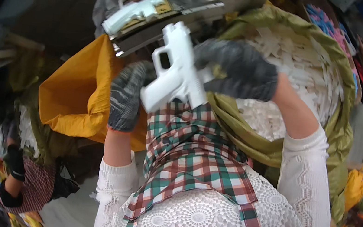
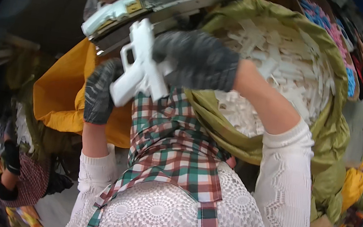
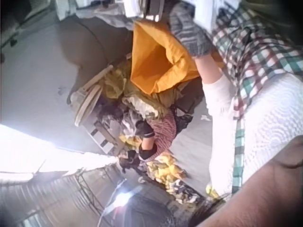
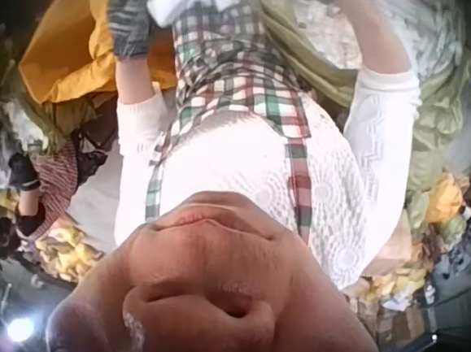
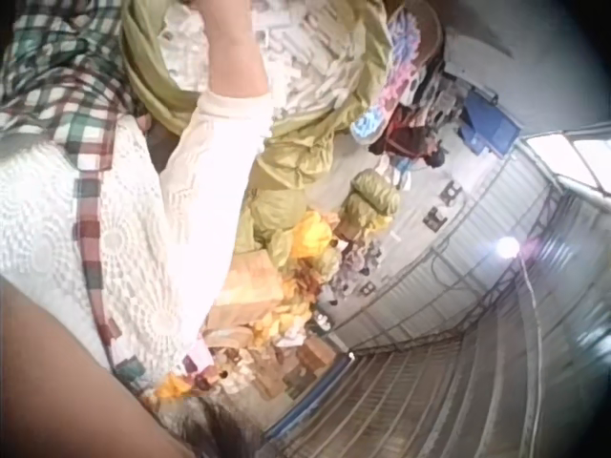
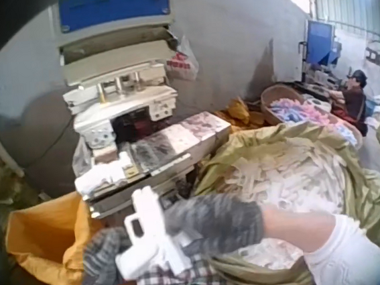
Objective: Assemble white plastic toy components using a manual press machine at a factory workbench.
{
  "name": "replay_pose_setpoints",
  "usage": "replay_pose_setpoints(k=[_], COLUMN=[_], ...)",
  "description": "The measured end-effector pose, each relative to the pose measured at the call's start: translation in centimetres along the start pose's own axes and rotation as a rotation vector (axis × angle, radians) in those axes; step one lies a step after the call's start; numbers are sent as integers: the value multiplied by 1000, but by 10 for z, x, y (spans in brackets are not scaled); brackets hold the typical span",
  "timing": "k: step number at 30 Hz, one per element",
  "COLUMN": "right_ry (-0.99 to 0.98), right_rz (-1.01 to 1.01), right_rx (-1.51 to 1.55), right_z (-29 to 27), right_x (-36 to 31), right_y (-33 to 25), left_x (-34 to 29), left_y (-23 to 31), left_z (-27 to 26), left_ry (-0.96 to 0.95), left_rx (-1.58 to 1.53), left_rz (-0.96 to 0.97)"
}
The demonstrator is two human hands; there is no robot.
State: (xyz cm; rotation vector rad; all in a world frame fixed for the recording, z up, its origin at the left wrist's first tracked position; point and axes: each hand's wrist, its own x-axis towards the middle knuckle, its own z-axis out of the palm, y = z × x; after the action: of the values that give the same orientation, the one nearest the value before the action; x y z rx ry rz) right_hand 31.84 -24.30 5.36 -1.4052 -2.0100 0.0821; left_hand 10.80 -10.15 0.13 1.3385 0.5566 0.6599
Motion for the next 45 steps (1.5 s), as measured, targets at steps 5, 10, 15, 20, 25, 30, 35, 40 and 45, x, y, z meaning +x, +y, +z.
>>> replay_pose_setpoints(k=[5,10,15,20,25,30,35,40,45], right_ry=[34,11,186,213,117,47,215,-158,-495], right_rz=[318,370,395,313,129,59,81,604,1250], right_rx=[26,72,378,299,2,-112,-203,-139,-494], right_z=[-40,-30,-19,-4,17,26,5,-30,-1], right_x=[-4,1,26,43,97,122,71,-54,-145], right_y=[8,10,19,62,85,116,97,107,115], left_x=[52,108,100,66,15,-4,-2,0,10], left_y=[19,61,88,35,33,30,6,-2,-12], left_z=[-21,-25,-20,-31,-123,-134,-130,-104,-69], left_ry=[562,258,141,342,694,672,364,178,70], left_rx=[736,1298,1830,1647,1795,1853,1720,1578,1513], left_rz=[835,635,359,679,455,181,230,197,284])
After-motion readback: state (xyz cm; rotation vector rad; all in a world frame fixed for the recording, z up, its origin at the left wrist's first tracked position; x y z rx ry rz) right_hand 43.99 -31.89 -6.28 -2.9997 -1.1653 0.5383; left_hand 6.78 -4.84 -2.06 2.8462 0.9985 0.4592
